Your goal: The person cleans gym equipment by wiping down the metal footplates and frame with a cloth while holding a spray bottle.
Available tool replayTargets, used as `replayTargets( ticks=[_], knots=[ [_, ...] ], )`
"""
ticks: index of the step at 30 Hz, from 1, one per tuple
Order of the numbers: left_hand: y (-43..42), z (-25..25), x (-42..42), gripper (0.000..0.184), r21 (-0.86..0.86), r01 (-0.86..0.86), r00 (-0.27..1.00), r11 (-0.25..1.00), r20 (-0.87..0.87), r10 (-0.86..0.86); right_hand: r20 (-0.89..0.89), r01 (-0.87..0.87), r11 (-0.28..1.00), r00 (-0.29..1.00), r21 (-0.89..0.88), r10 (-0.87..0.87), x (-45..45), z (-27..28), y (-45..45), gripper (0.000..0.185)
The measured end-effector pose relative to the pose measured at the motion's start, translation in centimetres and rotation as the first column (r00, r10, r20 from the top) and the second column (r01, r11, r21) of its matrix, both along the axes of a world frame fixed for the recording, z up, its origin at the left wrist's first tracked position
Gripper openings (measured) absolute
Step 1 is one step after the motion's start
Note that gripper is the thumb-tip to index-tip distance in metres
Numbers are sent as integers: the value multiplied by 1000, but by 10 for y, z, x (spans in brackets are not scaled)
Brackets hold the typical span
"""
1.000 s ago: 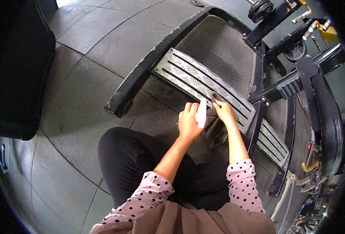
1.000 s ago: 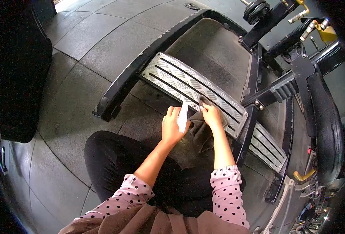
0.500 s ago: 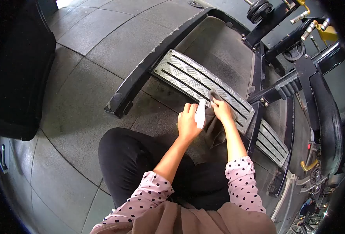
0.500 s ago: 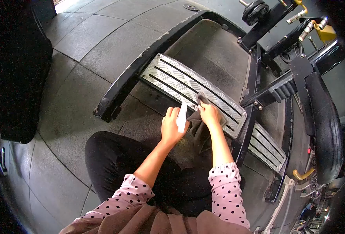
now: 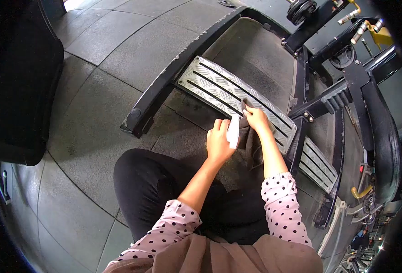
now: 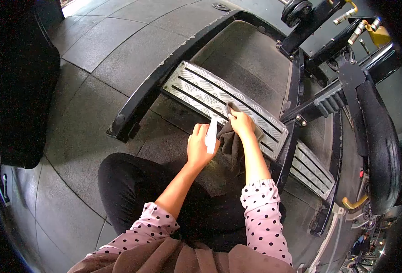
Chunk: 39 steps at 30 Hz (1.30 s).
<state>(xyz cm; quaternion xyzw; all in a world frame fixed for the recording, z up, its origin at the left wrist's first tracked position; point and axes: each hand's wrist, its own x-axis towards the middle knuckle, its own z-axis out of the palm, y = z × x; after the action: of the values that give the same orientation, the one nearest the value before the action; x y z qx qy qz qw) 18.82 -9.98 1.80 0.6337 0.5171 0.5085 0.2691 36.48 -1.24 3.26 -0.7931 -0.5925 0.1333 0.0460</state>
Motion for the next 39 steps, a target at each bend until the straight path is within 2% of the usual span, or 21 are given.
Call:
replayTargets(
  ticks=[4, 7, 12, 15, 16, 20, 24, 29, 35, 37, 39],
  knots=[
    [0, -2, 0, 37, 33, -5, 1000, 999, -5, 6, -3, 4, 999, 1000, -48, -4, -2, 7, -25, 35],
    [2, -1, 2, 37, 46, -4, 1000, 999, 2, 4, 27, -54, 999, 998, 6, 53, 9, -1, -41, 34],
    [1, -2, 2, 37, 56, -5, 1000, 998, 2, 5, 76, -88, 996, 993, -11, 89, -7, 7, -16, 34],
    [1, -1, 1, 37, 40, -10, 1000, 999, 4, 10, 13, 3, 1000, 1000, -19, -3, -7, 5, 3, 36],
    [0, -1, 1, 37, 41, -11, 1000, 999, 3, 11, -43, -11, 998, 999, 59, 14, -2, -1, 6, 37],
    [2, -3, 1, 37, 43, -13, 1000, 999, 18, 12, -66, -16, 998, 998, 59, 20, 3, -7, -10, 35],
    [1, -2, 1, 37, 45, -11, 1000, 999, 23, 10, -67, 8, 999, 998, 40, -5, 8, -1, -41, 35],
    [0, 0, 2, 38, 44, -19, 1000, 999, 17, 18, -2, 2, 1000, 1000, -21, -2, -4, 6, -14, 34],
    [0, -3, 1, 40, 26, -4, 1000, 1000, 3, 4, -63, -15, 1000, 998, 12, 16, 13, -15, 11, 37],
    [2, -2, 0, 40, 29, -5, 1000, 1000, 2, 5, -43, 45, 999, 998, -29, -46, 2, -4, -5, 37],
    [0, -1, -1, 40, 28, -9, 1000, 1000, 15, 9, -63, 36, 999, 997, -31, -38, 5, -3, -25, 37]
  ],
)
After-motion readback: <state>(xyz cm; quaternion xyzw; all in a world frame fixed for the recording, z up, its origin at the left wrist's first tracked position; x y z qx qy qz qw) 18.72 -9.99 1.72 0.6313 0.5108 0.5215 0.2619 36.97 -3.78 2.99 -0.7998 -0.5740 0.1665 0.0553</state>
